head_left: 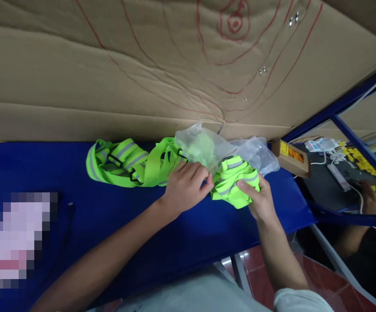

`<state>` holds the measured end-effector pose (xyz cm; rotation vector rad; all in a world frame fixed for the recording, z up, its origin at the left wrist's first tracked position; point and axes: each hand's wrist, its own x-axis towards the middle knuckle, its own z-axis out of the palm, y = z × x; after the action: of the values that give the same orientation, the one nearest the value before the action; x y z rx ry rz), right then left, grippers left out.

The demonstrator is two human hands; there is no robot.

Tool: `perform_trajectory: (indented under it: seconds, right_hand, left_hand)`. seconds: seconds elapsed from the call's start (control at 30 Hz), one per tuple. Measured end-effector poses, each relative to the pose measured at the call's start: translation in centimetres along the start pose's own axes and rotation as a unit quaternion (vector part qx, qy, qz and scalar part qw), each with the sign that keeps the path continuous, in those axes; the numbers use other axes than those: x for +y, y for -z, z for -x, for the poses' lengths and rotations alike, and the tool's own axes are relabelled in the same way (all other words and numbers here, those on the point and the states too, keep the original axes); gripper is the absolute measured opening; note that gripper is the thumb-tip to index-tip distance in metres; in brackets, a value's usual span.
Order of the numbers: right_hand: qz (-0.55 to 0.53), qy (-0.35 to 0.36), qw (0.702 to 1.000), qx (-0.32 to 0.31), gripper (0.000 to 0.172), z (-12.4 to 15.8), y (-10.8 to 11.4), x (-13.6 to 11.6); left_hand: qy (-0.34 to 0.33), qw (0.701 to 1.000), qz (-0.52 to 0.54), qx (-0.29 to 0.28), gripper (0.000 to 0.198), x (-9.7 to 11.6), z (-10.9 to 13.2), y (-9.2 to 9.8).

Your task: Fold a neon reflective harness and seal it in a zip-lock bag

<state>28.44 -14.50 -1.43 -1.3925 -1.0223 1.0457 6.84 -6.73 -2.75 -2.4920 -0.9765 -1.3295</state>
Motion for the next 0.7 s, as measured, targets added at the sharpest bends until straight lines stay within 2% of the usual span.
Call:
perform_trajectory:
  seconds: [0.1,0.17,0.23,0.3,0.4,0.47,0.5,0.57,0.7]
  right_hand:
    - [0.023,-0.034,0.999,-0.017,0.04,-0.8,0.8,1.3]
    - [0.056,-0.049,0.997,-0.035,0.04,-1.5,1.2,1.7]
    - [0.075,-0.065,0.994,-0.055,0.042,-2.2,1.5,1.9]
    - [0.096,-0.075,0.989,-0.083,0.044,-2.6,1.8,2.0]
    - [0.169,-0.069,0.976,-0.117,0.046,-3.2,1.9,1.7]
    - [0.219,-0.061,0.965,-0.129,0.048,-3.5,2.0,1.3]
    - [0.235,-0.056,0.961,-0.135,0.05,-3.7,2.0,1.0]
    - [0.233,-0.052,0.959,-0.155,0.051,-4.2,2.3,0.3]
    - [0.138,-0.052,0.973,-0.176,0.045,-5.2,3.1,-1.0]
  left_hand:
    - [-0.068,0.992,0.034,-0.104,0.022,0.3,0.6,-0.2]
    - [-0.09,0.976,0.064,-0.19,0.019,0.1,0.5,0.3]
    - [-0.106,0.961,0.079,-0.244,0.02,-0.4,-0.1,1.1]
    - [-0.125,0.955,0.06,-0.26,0.038,-0.9,-0.8,1.8]
    - [-0.12,0.948,0.012,-0.294,0.097,-1.9,-1.5,1.7]
    - [-0.092,0.94,-0.005,-0.328,0.121,-2.6,-1.4,1.1]
    - [-0.081,0.936,-0.012,-0.343,0.125,-2.9,-1.3,0.8]
    - [-0.069,0.934,-0.023,-0.349,0.121,-3.3,-1.1,0.6]
    - [-0.055,0.949,-0.029,-0.309,0.102,-3.3,-1.2,0.8]
